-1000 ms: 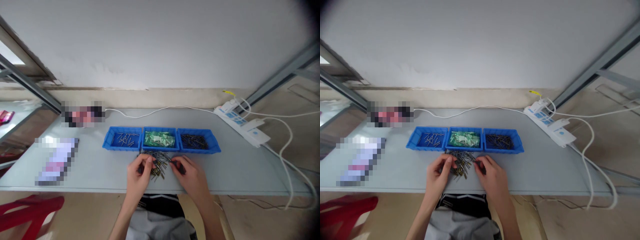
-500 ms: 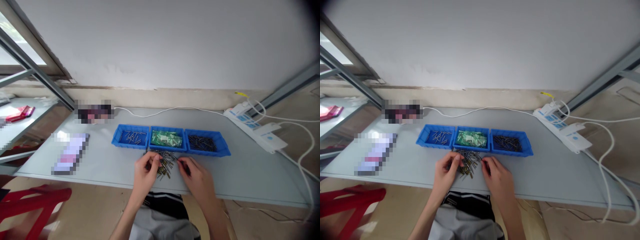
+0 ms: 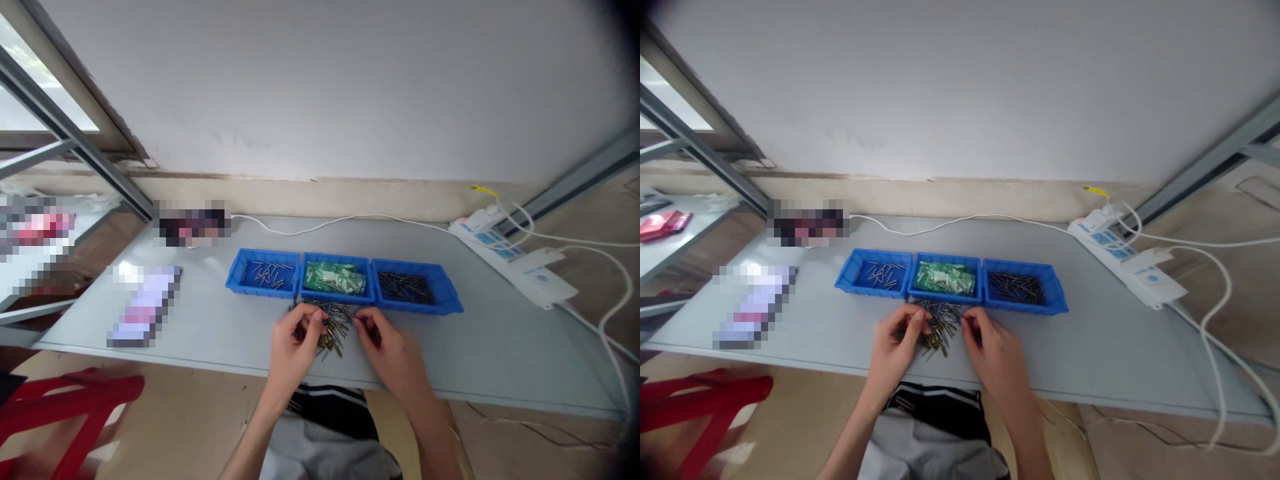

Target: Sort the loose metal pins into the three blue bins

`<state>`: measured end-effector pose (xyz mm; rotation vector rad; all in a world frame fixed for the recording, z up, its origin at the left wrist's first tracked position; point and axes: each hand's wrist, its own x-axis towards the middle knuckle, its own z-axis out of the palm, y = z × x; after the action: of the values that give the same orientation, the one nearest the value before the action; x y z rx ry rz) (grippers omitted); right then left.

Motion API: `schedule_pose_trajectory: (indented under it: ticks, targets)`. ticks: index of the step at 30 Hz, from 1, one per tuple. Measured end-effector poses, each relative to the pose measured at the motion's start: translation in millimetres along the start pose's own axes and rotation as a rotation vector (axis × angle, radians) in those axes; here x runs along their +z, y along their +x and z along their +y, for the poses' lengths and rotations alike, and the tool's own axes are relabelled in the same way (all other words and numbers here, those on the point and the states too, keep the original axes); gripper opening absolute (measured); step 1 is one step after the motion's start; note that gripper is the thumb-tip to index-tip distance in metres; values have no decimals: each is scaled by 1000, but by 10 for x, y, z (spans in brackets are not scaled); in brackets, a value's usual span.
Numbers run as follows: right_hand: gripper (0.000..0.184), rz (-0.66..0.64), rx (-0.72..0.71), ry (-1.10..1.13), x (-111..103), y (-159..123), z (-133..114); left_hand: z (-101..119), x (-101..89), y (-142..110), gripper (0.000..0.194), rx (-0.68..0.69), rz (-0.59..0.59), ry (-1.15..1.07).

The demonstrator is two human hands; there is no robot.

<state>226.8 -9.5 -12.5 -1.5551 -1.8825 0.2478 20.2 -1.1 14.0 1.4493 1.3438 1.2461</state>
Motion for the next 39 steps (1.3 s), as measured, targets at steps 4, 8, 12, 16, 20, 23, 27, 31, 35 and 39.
schedule_pose_trajectory:
  ticks: [4,8,12,16,20,23,27,31,35,39]
  targets:
    - [20,-13,5,54,22,30,-35,5,-4,-3,38,-6,-5,-10]
    - [21,8,15,104,29,64,-83,-9,-3,-1,37,-1,-6,-7]
    - [12,11,48,280,17,119,-227,-18,1,0,29,28,-37,4]
    - [7,41,3,419,79,169,-407,2,2,-2,20,81,-125,14]
    - [5,75,-4,470,175,160,-473,-6,9,11,14,105,-121,43]
    - [5,79,-20,480,189,122,-465,-38,17,23,10,140,-117,69]
    - [8,42,-10,496,150,76,-467,-68,19,16,7,153,-128,77]
    - [11,49,-3,493,149,44,-474,-61,15,3,7,137,-118,59]
    - [13,52,10,481,160,41,-467,-48,11,6,8,140,-114,49]
    - [15,50,-20,463,135,70,-486,-54,13,15,6,150,-105,61]
